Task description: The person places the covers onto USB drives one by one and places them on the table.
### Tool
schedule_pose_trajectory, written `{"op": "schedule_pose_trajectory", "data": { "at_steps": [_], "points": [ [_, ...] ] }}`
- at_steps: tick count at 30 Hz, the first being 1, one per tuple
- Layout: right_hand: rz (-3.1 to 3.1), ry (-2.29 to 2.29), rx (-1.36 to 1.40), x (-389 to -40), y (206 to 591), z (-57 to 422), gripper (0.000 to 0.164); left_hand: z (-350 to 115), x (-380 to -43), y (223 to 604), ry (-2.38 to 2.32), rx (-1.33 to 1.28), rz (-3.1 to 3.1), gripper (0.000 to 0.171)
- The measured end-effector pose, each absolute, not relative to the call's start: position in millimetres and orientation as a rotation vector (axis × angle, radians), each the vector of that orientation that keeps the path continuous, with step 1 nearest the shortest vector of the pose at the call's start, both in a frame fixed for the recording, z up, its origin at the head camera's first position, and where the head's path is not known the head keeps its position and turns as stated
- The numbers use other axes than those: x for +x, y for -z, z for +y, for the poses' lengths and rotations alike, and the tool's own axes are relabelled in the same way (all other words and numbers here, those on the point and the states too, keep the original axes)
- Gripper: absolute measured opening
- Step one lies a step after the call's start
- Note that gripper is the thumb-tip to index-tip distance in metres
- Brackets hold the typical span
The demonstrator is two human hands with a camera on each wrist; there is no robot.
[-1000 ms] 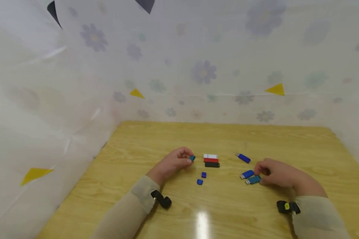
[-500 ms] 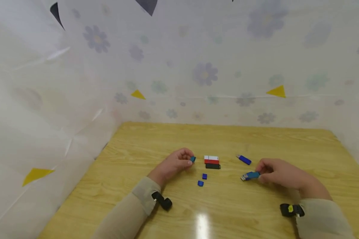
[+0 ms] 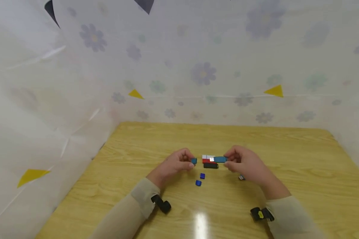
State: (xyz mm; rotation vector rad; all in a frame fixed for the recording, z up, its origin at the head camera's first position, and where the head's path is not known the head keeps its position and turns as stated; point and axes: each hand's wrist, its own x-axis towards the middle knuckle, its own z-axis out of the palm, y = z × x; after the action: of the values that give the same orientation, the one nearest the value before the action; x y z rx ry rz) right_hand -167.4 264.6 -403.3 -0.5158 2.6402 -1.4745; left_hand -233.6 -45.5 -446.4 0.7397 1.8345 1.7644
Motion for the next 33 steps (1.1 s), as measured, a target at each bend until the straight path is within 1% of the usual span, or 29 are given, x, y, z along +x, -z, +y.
{"op": "schedule_pose_trajectory", "data": {
  "at_steps": [8, 15, 22, 33],
  "points": [
    [2.558, 1.529, -0.493, -163, 402, 240, 0.026, -39, -225, 436, -1.713, 0.813, 1.858, 0.022],
    [2.534, 1.544, -0.501, -162, 407, 234, 0.021, -34, -222, 435, -1.689, 0.843, 1.835, 0.02],
    [2.557, 1.524, -0.486, -158, 408, 228, 0.022, -32, -221, 435, -1.682, 0.913, 1.853, 0.018],
    [2.542, 1.555, -0.456, -157, 407, 224, 0.024, -29, -217, 434, -1.717, 0.872, 1.83, 0.015]
  ]
}}
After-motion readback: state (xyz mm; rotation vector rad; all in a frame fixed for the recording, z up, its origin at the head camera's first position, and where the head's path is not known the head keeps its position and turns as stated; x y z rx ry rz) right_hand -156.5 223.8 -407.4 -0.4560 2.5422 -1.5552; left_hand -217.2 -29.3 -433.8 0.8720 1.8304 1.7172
